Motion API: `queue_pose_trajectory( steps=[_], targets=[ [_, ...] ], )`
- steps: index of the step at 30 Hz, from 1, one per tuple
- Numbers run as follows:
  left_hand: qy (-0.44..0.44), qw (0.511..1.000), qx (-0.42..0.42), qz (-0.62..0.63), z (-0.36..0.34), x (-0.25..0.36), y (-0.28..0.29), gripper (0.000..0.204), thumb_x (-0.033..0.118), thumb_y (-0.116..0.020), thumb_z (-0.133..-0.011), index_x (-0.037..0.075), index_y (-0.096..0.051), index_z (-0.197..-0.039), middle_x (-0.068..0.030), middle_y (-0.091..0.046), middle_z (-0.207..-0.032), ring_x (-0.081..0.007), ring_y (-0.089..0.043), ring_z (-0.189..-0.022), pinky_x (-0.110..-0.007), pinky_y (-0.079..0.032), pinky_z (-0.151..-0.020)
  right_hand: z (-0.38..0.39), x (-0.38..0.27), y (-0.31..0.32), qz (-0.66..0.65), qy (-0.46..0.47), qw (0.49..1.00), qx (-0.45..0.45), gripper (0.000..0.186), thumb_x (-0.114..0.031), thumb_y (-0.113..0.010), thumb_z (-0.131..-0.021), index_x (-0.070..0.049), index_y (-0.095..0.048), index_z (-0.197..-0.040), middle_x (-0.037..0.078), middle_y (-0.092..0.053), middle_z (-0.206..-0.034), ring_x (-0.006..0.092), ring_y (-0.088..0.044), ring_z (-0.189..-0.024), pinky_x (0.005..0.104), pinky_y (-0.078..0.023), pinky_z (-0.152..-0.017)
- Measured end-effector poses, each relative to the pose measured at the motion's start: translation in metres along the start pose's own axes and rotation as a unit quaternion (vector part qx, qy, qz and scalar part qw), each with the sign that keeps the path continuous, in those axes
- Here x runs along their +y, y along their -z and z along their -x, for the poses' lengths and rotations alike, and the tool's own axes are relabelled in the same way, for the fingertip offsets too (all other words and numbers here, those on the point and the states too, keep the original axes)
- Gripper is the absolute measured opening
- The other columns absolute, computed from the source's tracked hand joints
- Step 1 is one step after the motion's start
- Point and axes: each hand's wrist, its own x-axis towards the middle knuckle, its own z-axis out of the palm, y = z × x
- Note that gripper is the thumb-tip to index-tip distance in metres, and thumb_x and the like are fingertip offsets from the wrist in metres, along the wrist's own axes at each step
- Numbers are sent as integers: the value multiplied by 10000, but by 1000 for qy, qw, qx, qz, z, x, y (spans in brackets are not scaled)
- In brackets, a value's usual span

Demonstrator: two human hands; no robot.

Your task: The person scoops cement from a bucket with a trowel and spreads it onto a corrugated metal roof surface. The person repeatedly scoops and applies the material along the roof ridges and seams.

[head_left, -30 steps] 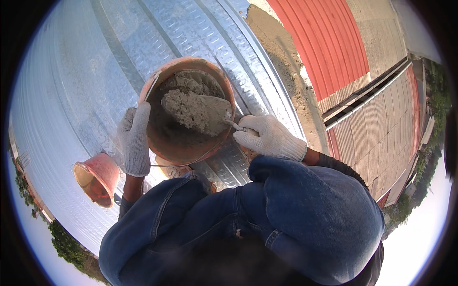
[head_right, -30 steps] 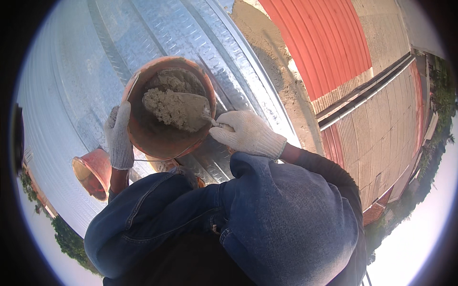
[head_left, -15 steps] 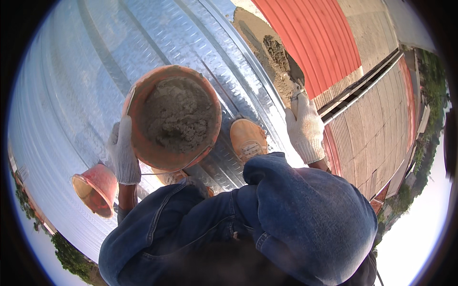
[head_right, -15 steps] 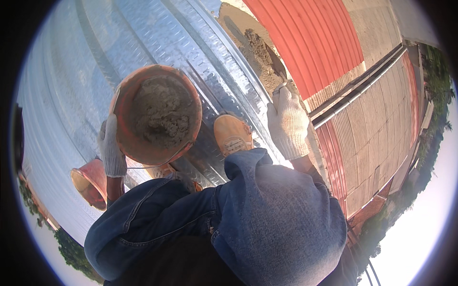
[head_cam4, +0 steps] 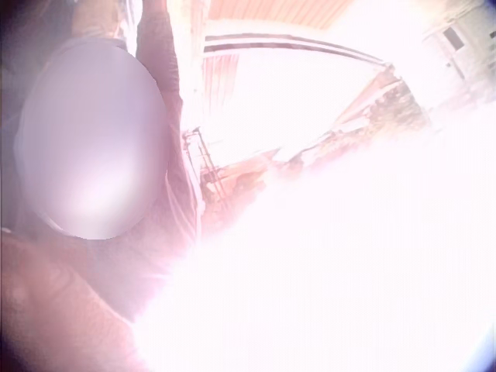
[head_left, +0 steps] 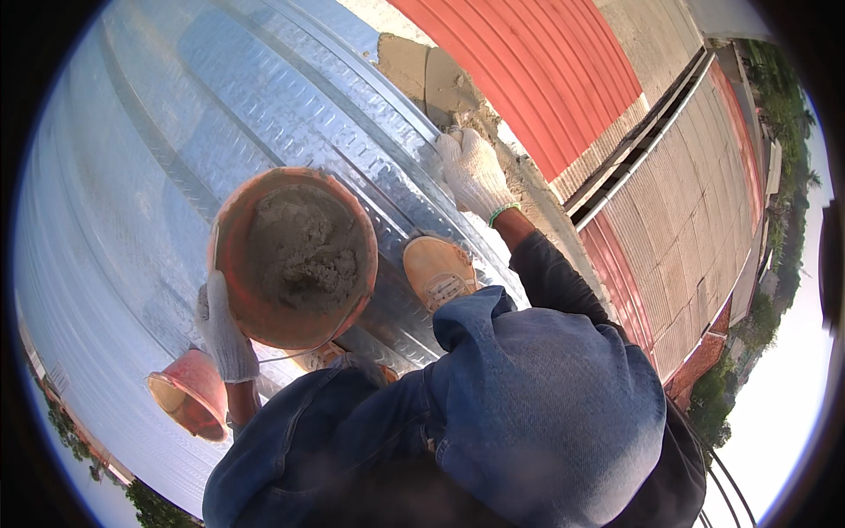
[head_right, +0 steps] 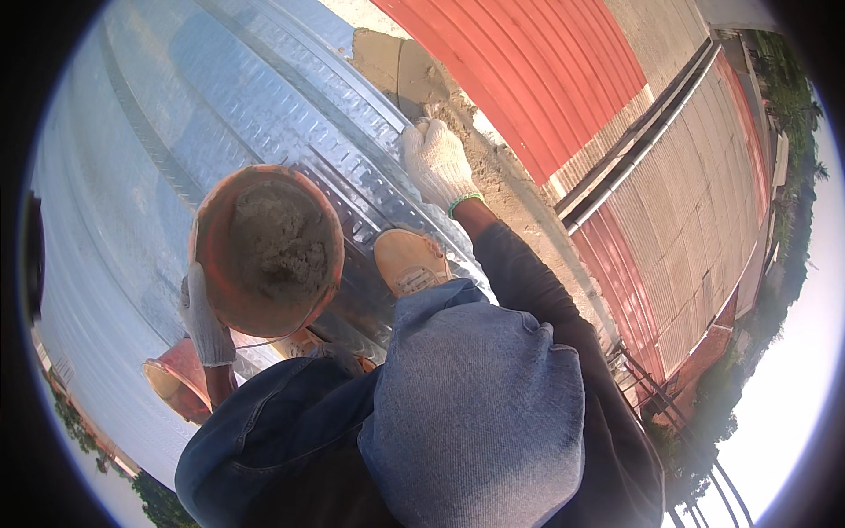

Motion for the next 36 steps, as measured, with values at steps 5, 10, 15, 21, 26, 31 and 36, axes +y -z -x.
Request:
queue_pose_trajectory(
  steps=[5, 10, 15, 21, 26, 31, 36],
  targets=[
    [4, 1000, -6, -19, -4, -11, 11, 374, 406, -700, -1142, 34, -731, -1125, -16, -689, -1055, -106, -597, -960, -307, -507, -877, 25, 12, 13, -17, -83, 996, -26, 486, -399, -565, -1105, 81, -633, -1137, 270, -756, -968, 396, -758, -850, 495, -598, -775],
    [15, 1000, 18, -19, -9, -19, 20, 382, 405, -699, -1142, 26, -743, -1137, -21, -706, -1057, -119, -621, -956, -315, -518, -885, 48, 29, 18, -65, -140, 988, -18, 468, -416, -535, -1144, 46, -610, -1165, 146, -724, -829, 242, -710, -602, 407, -563, -503],
    [18, 1000, 18, -10, -6, -14, 15, 392, 398, -697, -1144, 9, -746, -1153, -24, -717, -1063, -122, -635, -956, -307, -523, -884, 60, 65, 19, -103, -153, 983, 7, 361, -363, -583, -1161, -32, -566, -1019, 30, -601, -762, 108, -586, -577, 320, -484, -514],
    [12, 1000, -1, 7, -11, -24, 23, 401, 396, -693, -1146, -1, -747, -1159, -33, -724, -1081, -118, -639, -962, -304, -524, -878, 79, 84, 27, -116, -184, 976, 6, 346, -372, -576, -1168, -58, -569, -1020, 6, -588, -790, 97, -584, -594, 311, -490, -522],
    [19, 1000, -2, 16, -12, -28, 24, 401, 399, -694, -1146, 1, -747, -1154, -35, -725, -1078, -118, -640, -961, -306, -525, -877, 96, 71, 41, -117, -245, 962, -3, 353, -386, -577, -1165, -71, -570, -1007, 4, -594, -795, 96, -592, -611, 307, -496, -541],
    [28, 999, -31, 26, -18, -33, 34, 448, 376, -715, -1136, 0, -729, -1379, -64, -765, -1264, -147, -708, -1105, -321, -581, -954, 111, 81, 43, -143, -270, 952, 12, 366, -404, -572, -1167, -61, -599, -1044, 8, -596, -798, 104, -591, -603, 303, -483, -527],
    [13, 1000, -12, 6, -11, -26, 25, 413, 419, -683, -1150, 9, -733, -1123, -24, -709, -1057, -111, -624, -960, -308, -521, -884, 113, 82, 38, -197, -300, 933, 38, 364, -394, -560, -1170, -40, -619, -1111, 26, -604, -806, 117, -582, -591, 307, -482, -509]
  ],
)
